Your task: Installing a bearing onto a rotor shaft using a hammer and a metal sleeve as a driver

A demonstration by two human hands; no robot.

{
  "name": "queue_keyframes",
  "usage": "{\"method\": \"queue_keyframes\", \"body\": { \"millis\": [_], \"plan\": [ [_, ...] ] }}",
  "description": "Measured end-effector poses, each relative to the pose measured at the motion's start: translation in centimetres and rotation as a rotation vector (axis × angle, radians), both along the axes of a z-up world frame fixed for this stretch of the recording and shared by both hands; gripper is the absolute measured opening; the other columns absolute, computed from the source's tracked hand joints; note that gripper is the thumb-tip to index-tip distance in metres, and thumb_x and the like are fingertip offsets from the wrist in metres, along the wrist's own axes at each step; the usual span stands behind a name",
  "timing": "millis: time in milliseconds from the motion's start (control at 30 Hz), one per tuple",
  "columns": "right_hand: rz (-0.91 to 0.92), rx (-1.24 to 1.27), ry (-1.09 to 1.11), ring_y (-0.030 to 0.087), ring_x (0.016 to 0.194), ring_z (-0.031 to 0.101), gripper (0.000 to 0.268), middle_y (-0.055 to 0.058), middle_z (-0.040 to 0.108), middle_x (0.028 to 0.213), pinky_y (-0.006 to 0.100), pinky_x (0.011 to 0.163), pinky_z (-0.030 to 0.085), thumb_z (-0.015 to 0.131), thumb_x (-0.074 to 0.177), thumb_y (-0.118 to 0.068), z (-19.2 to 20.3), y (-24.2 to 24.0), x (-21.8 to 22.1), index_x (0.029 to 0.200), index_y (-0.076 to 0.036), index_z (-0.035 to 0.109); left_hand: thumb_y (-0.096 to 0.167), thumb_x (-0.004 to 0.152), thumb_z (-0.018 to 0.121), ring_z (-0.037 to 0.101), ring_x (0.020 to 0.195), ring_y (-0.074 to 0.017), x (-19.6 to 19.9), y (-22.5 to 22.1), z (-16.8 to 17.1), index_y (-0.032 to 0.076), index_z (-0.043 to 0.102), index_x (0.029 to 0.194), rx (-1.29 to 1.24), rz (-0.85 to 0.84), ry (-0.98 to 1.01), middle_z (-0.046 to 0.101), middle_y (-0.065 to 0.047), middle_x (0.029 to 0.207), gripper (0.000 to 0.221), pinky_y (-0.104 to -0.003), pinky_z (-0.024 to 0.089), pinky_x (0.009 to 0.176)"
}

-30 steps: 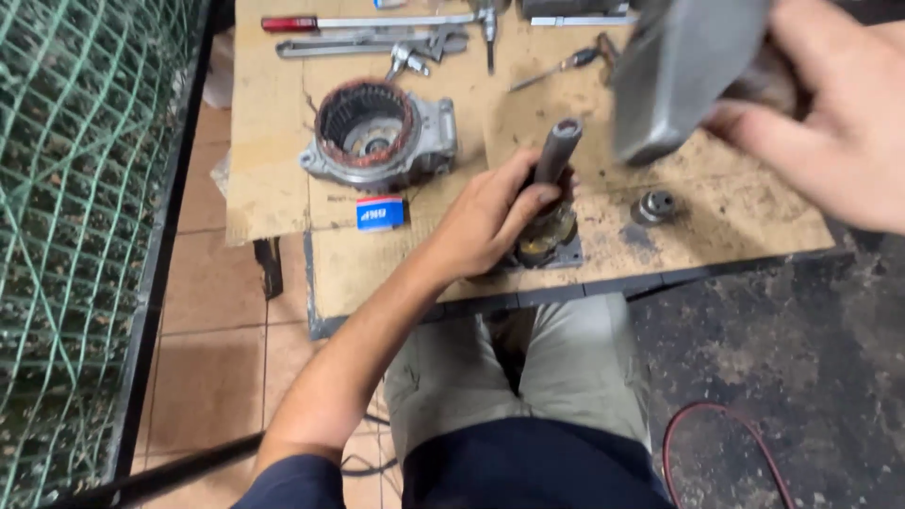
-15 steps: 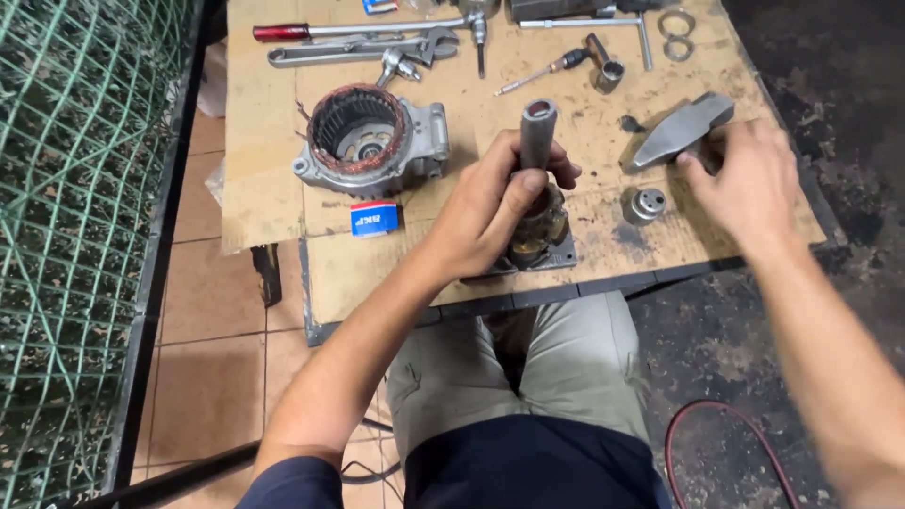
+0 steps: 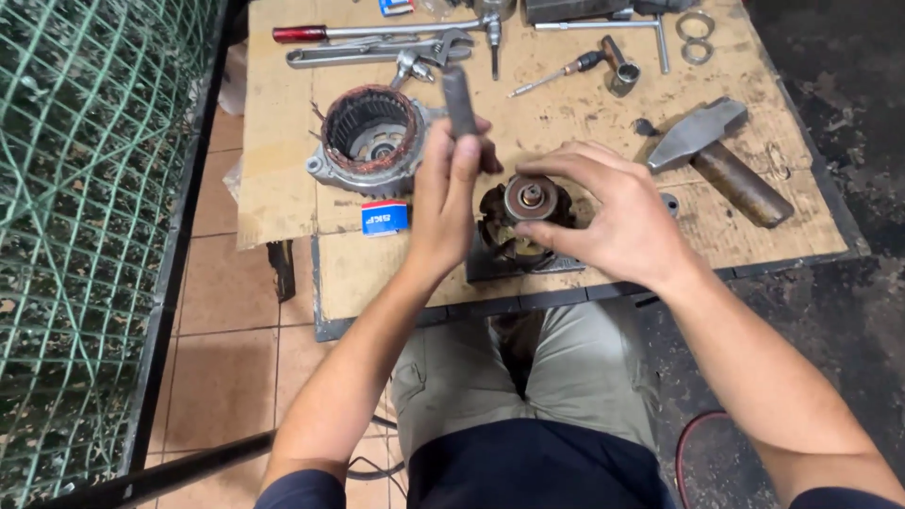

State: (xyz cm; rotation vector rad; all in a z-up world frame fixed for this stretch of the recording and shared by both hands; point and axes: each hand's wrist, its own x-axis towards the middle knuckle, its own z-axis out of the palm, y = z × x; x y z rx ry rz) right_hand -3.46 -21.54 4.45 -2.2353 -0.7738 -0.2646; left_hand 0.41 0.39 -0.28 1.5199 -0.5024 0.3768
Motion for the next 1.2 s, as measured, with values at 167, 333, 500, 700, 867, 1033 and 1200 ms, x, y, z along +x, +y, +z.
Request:
{"method": "queue_keyframes", "body": {
  "millis": [167,333,500,700,867,1033,1200],
  "plan": [
    [0.016,0.198,-0.252,0.037,0.127,0.081,0.048,0.023,0.080,0.135,0.056,0.123,0.065,0.085,0.107,-0.003,-0.8,-1.6,1.8,0.150,0.004,0.067,0.043,0.122,0.046,0.070,0.096,-0.0144,1.5,-0.2,-0.6,0.013,0.068,0.143,0.119,-0.031,0.140,0.063,0.002,0.098,0.043,-0.032,0.054,0.092],
    [-0.229,-0.004,-0.085,0.050,0.133,0.071,0.049,0.031,0.075,0.142,0.066,0.116,0.055,0.081,0.110,-0.014,-3.3,-4.0,5.2,0.153,0.006,0.069,0.035,0.118,0.054,0.077,0.086,-0.0181,6.6,-1.0,-3.3,0.012,0.069,0.143,0.299,-0.122,0.316,0.079,-0.004,0.094,0.037,-0.034,0.063,0.079],
    [-0.337,-0.263,0.083,0.054,0.130,0.071,0.055,0.028,0.078,0.137,0.068,0.111,0.053,0.086,0.104,-0.023,-10.0,-5.3,7.7,0.154,-0.004,0.073,0.030,0.113,0.065,0.088,0.081,-0.0221,12.5,-2.2,-9.3,0.006,0.069,0.149,0.450,-0.229,0.391,0.087,-0.012,0.095,0.043,-0.036,0.072,0.066],
    [-0.198,0.056,0.051,0.063,0.146,0.056,0.054,0.036,0.059,0.159,0.076,0.117,0.045,0.057,0.124,-0.038,-7.7,-3.9,4.1,0.158,0.003,0.065,0.031,0.114,0.069,0.071,0.142,-0.0480,12.1,-0.5,-10.6,-0.003,0.053,0.168,0.562,-0.233,0.323,0.073,-0.034,0.150,0.066,-0.060,0.058,0.117],
    [-0.040,0.033,0.482,0.057,0.164,0.034,0.144,0.038,0.033,0.181,0.068,0.135,0.031,0.108,0.067,-0.009,-5.1,-1.9,-0.5,0.181,0.001,0.022,0.055,0.088,0.092,0.022,0.172,-0.0590,1.1,3.1,-2.3,0.001,0.023,0.184,0.187,-0.630,0.265,0.027,-0.039,0.185,0.129,-0.068,0.013,0.143],
    [-0.022,0.186,0.389,0.048,0.151,0.059,0.110,0.030,0.068,0.151,0.064,0.129,0.044,0.111,0.068,-0.021,-12.8,-3.0,2.3,0.159,0.004,0.053,0.031,0.071,0.111,0.037,0.168,-0.0498,-0.6,2.1,-5.4,0.001,0.025,0.180,0.328,-0.451,0.175,0.041,-0.033,0.178,0.143,-0.062,0.026,0.144],
    [-0.069,0.217,0.283,0.046,0.139,0.069,0.108,0.027,0.076,0.140,0.064,0.118,0.053,0.112,0.062,-0.032,-11.8,-1.8,1.4,0.152,0.000,0.063,0.047,0.065,0.110,0.055,0.156,-0.0507,-0.9,1.0,-7.5,-0.007,0.038,0.171,0.224,-0.283,0.237,0.059,-0.037,0.160,0.138,-0.061,0.040,0.138]
  ]
}}
